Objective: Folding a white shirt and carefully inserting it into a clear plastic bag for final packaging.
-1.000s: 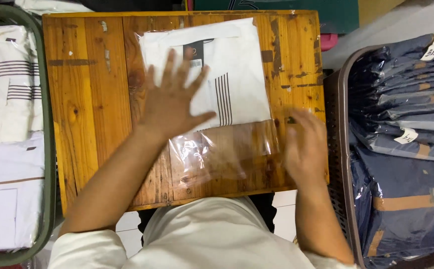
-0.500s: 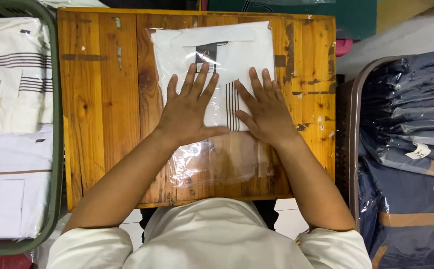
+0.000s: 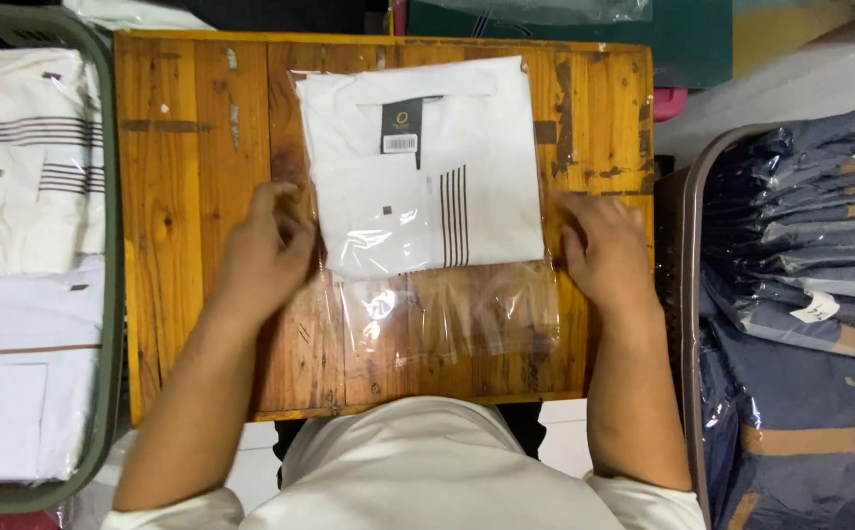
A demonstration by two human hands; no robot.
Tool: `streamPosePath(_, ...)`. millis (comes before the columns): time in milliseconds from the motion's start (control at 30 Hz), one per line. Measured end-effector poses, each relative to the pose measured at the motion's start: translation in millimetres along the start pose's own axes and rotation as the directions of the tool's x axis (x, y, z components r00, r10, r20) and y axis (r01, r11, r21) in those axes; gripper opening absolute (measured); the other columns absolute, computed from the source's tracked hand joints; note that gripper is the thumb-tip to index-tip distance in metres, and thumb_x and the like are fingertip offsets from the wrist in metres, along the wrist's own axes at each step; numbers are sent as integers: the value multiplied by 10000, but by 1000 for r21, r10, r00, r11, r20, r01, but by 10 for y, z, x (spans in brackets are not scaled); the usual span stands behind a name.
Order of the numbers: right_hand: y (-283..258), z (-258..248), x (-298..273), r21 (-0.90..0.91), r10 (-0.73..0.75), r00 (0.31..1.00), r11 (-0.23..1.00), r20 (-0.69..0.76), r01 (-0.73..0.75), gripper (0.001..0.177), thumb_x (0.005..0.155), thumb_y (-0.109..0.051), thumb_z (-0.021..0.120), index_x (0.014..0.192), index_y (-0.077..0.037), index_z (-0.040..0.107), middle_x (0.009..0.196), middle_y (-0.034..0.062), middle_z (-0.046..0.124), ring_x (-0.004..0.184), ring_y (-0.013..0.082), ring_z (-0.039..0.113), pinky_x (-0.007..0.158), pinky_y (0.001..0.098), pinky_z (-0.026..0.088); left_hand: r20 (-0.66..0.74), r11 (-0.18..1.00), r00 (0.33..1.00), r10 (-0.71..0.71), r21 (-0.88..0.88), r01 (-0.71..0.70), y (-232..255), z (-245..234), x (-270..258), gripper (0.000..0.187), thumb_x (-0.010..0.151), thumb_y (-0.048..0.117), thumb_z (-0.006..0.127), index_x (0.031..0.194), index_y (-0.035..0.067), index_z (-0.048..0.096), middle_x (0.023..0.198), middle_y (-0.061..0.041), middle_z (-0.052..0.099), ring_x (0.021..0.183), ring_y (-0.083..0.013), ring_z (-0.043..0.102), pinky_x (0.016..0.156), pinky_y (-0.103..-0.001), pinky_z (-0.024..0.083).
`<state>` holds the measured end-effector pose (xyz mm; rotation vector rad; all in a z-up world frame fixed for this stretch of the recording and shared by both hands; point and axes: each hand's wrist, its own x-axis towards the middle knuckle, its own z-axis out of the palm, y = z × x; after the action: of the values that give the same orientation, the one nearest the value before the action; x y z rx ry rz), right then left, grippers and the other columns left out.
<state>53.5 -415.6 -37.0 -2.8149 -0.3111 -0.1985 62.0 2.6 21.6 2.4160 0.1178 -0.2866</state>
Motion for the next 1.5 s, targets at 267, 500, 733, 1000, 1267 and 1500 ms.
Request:
streamPosePath(267, -132, -55, 43, 286, -205, 976, 933, -69, 217, 425, 804, -43, 775, 1206, -178, 747, 1355, 94, 633, 1145, 323, 620, 966, 458, 453, 144, 936, 987, -66, -333, 112, 106, 78, -58, 517, 972, 187, 606, 1454, 271, 440, 864, -80, 651, 803, -301, 690, 735, -424, 532)
streamPosePath(500, -340, -222, 89, 466, -193, 935, 825, -299, 319, 139, 963, -100, 700, 1055, -144, 794, 1295, 134, 694, 1059, 341, 652, 935, 431, 487, 0, 639, 975, 221, -756, -145, -288, 127, 42, 547, 779, -75, 518, 1273, 57, 710, 1023, -29, 620, 1008, -139, 575, 927, -244, 490)
streamPosePath(733, -605, -420, 67, 508, -160, 962, 823, -222, 254, 355, 933, 49, 650, 1255, -80, 728, 1302, 177, 684, 1141, 385, 635, 986, 514, 484, -313, 725, 834, 455, -412, -551, -292, 161, 117, 416, 719, -26, 815, 1118, 83, 778, 925, -84, 686, 885, -225, 669, 831, -340, 566)
streamPosePath(1000, -942, -456, 210, 552, -107, 989, 833, 98, 36, 380, 1017, -207, 604, 1377, -98, 652, 1459, 237, 561, 1392, 477, 451, 1152, 601, 315, -303, 695, 714, 631, -188, -694, -159, 63, 64, 106, 909, 237, 800, 1012, 211, 810, 1070, -48, 569, 981, -248, 512, 947, -374, 428)
streamPosePath(1267, -1106, -618, 290, 292, 331, 895, 861, 298, -415, 561, 982, -309, 691, 1504, -159, 550, 1373, 202, 565, 1277, 388, 574, 1069, 507, 464, 264, 819, 953, -148, -507, 268, 72, -204, -287, 789, 819, 116, 810, 1491, -7, 415, 1070, -278, 694, 889, -277, 710, 802, -372, 601)
streamPosePath(1500, -923, -442, 280, 339, 384, 881, 819, 276, -463, 575, 946, -198, 736, 1488, -122, 559, 1187, 176, 631, 989, 307, 694, 872, 426, 560, 300, 862, 945, -128, -437, 255, -13, -206, -210, 990, 724, -22, 853, 1545, 173, 334, 1023, -196, 683, 876, -264, 719, 812, -396, 601)
